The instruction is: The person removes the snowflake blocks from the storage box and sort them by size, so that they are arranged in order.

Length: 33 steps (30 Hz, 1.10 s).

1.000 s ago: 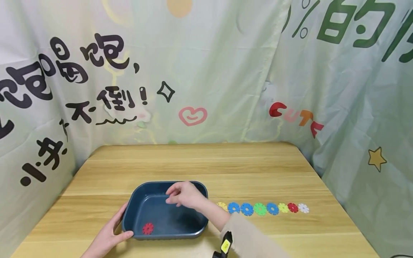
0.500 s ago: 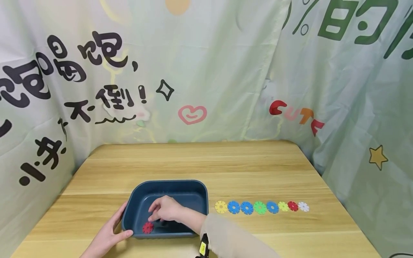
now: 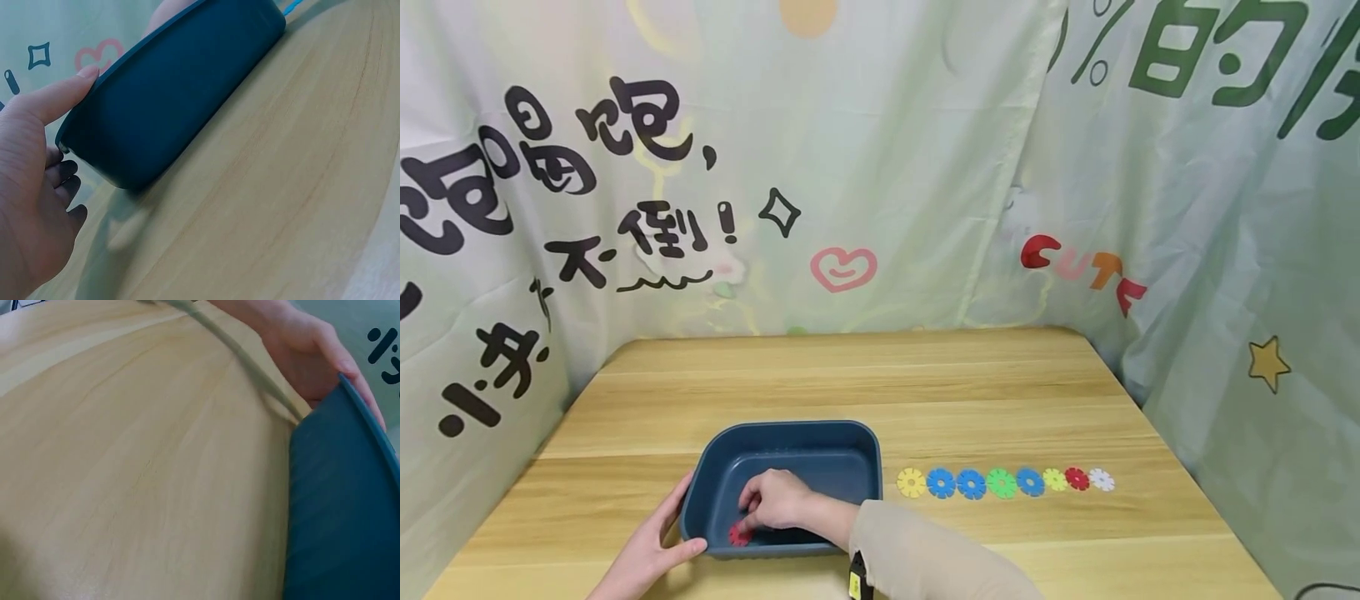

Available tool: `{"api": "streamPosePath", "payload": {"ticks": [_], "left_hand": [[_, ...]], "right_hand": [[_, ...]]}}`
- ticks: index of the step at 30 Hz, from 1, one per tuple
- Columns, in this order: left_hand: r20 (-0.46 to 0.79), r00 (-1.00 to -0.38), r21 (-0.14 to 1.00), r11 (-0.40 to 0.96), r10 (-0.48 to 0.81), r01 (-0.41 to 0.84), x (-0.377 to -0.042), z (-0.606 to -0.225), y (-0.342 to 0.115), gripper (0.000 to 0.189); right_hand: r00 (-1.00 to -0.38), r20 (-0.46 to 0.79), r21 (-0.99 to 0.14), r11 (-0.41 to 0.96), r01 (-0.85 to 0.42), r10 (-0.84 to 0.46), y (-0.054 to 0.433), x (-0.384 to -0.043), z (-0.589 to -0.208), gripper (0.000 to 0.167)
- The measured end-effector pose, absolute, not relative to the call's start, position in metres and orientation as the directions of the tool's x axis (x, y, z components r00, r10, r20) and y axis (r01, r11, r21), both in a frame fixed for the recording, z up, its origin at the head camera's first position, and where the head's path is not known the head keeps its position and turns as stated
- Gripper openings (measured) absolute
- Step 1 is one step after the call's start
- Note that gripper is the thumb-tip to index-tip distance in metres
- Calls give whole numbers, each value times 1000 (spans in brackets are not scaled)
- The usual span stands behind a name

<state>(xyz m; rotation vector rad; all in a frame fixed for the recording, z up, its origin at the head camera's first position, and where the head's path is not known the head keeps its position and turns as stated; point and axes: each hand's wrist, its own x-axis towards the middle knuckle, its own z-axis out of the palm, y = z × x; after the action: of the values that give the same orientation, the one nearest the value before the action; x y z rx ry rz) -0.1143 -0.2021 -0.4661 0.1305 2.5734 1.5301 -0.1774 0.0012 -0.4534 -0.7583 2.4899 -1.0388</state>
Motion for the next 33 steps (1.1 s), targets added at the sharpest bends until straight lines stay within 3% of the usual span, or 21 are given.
{"api": "streamPosePath", "payload": {"ticks": [5,9,33], "left_hand": [[-82,-985,877,481,152,1,-115,-467,-203,84],[-86,-984,875,484,153,-1,-115,-468,-205,84],[-78,-984,884,468,158,5,-116,-468,-203,85]], "right_hand": [[-766,-94,-578,661,-479,-636,-1,-177,-454,21],[-751,-75,-522,668,-531,-656,-2,-175,-453,22],[-807,-41,-488,716,-498,-589,3,-178,-452,24]]}}
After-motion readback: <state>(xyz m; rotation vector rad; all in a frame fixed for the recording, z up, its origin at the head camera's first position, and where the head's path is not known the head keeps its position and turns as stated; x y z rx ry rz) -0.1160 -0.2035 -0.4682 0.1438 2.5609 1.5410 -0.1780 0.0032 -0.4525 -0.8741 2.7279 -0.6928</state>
